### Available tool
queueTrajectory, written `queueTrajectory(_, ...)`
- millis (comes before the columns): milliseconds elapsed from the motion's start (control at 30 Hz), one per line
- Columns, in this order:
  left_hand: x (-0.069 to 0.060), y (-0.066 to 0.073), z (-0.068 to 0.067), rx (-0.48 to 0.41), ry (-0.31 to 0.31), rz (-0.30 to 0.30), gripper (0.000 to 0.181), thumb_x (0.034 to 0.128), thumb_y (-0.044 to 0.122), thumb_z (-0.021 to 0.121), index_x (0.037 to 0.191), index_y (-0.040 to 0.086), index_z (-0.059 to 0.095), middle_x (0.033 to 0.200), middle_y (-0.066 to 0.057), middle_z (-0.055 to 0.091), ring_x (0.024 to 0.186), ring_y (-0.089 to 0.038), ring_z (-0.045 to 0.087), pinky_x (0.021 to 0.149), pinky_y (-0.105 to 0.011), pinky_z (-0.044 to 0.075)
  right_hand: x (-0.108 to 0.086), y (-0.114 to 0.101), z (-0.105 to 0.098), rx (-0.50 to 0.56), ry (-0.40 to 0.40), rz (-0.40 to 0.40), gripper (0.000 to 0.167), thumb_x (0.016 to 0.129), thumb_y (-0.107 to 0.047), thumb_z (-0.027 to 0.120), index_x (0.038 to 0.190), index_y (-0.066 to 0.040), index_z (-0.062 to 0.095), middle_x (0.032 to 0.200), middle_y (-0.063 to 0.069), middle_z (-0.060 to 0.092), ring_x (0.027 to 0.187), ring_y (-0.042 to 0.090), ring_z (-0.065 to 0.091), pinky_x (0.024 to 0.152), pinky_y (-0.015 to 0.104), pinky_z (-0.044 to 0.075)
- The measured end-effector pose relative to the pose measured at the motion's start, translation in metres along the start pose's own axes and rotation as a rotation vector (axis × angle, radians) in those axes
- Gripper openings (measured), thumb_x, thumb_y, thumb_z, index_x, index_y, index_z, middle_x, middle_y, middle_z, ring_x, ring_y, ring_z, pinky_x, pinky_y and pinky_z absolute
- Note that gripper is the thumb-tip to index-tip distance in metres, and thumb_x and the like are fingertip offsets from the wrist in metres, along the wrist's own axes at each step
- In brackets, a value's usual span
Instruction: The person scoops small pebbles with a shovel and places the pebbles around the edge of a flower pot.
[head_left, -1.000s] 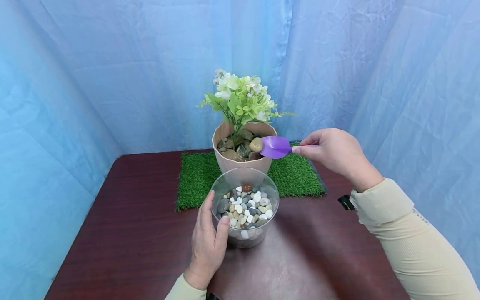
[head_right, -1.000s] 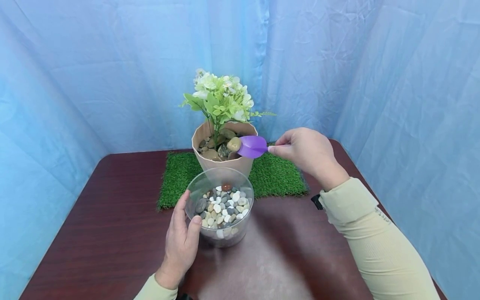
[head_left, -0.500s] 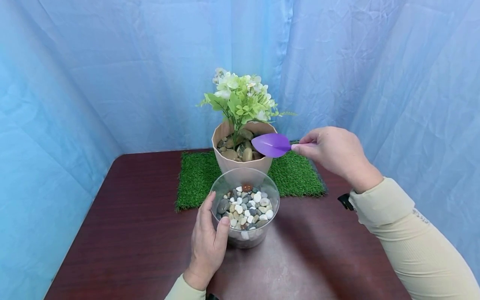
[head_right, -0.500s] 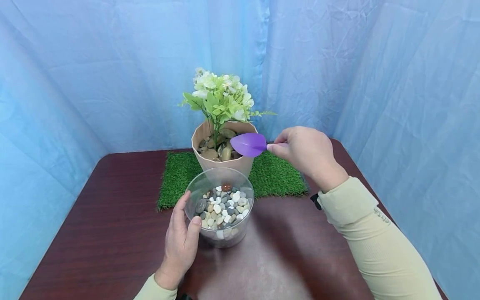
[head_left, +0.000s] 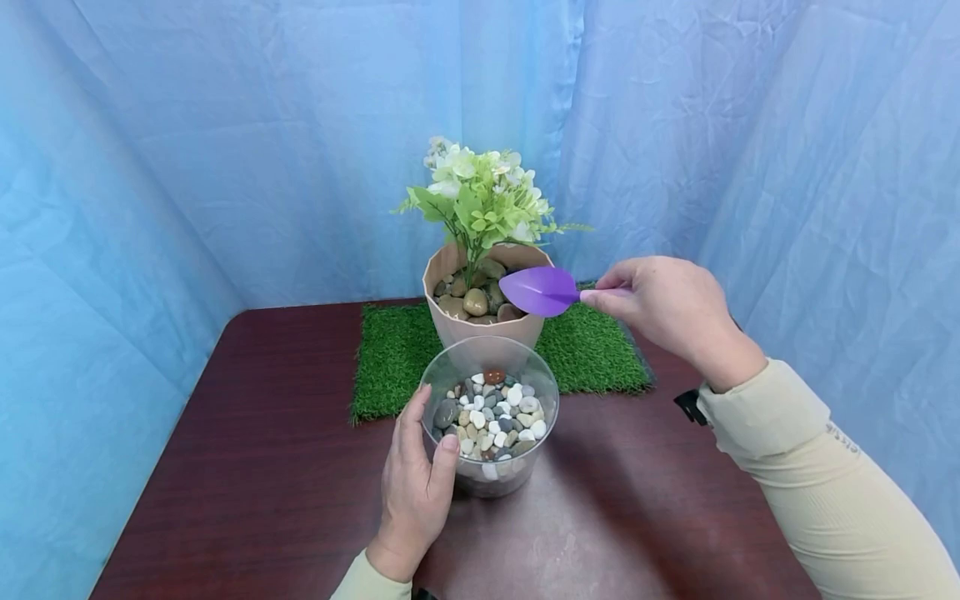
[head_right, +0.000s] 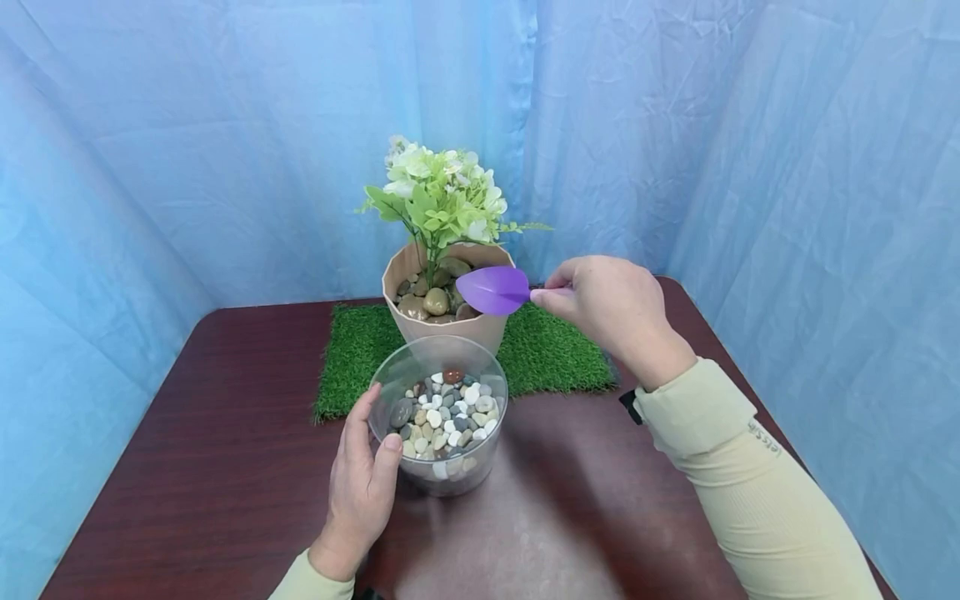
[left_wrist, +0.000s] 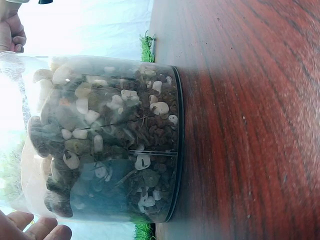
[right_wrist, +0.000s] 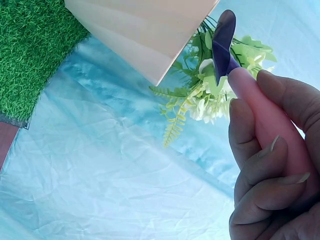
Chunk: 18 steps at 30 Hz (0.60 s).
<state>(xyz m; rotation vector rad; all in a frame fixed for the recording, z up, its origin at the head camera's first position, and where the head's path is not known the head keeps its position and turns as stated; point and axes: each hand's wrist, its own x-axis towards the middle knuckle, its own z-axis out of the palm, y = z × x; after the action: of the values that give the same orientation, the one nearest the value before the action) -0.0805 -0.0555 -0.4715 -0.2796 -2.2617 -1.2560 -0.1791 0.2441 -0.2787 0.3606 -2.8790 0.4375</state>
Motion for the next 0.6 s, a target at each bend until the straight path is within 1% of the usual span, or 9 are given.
queueTrajectory(267,-0.0007,-0.0003,0.0008,-0.007,0.005,0.0,0.068,0.0958,0.013,0.064,0.16,0.013,0.04,0.162,-0.009,0.045,0.146,-0.027,0.046,0.115,-0.048,0.04,-0.0022,0.0009,0.0035,0.01,0.028,-0.006,0.024,0.096,-0.052,0.072,0.099,-0.031,0.083,0.086,-0.009,0.077,0.071,0.014,0.064,0.053,0.037,0.043)
queueTrajectory(400,-0.0013,-0.0006,0.0007,-0.006,0.005,-0.001,0.068,0.0961,0.013,0.064,0.16,0.013,0.04,0.162,-0.008,0.045,0.146,-0.027,0.046,0.115,-0.048,0.041,-0.0015,0.0008,0.0053,0.007,0.027,-0.009,0.025,0.096,-0.052,0.072,0.1,-0.031,0.083,0.088,-0.009,0.078,0.072,0.013,0.065,0.053,0.037,0.043)
queueTrajectory(600,-0.0011,-0.0009,0.0006,-0.004,0.001,0.002,0.069,0.0967,0.013,0.064,0.161,0.015,0.038,0.163,-0.008,0.044,0.147,-0.027,0.046,0.115,-0.049,0.041,-0.0036,-0.0031,0.0047,0.01,0.023,-0.012,0.026,0.096,-0.054,0.071,0.1,-0.032,0.083,0.087,-0.011,0.077,0.073,0.012,0.065,0.055,0.038,0.045)
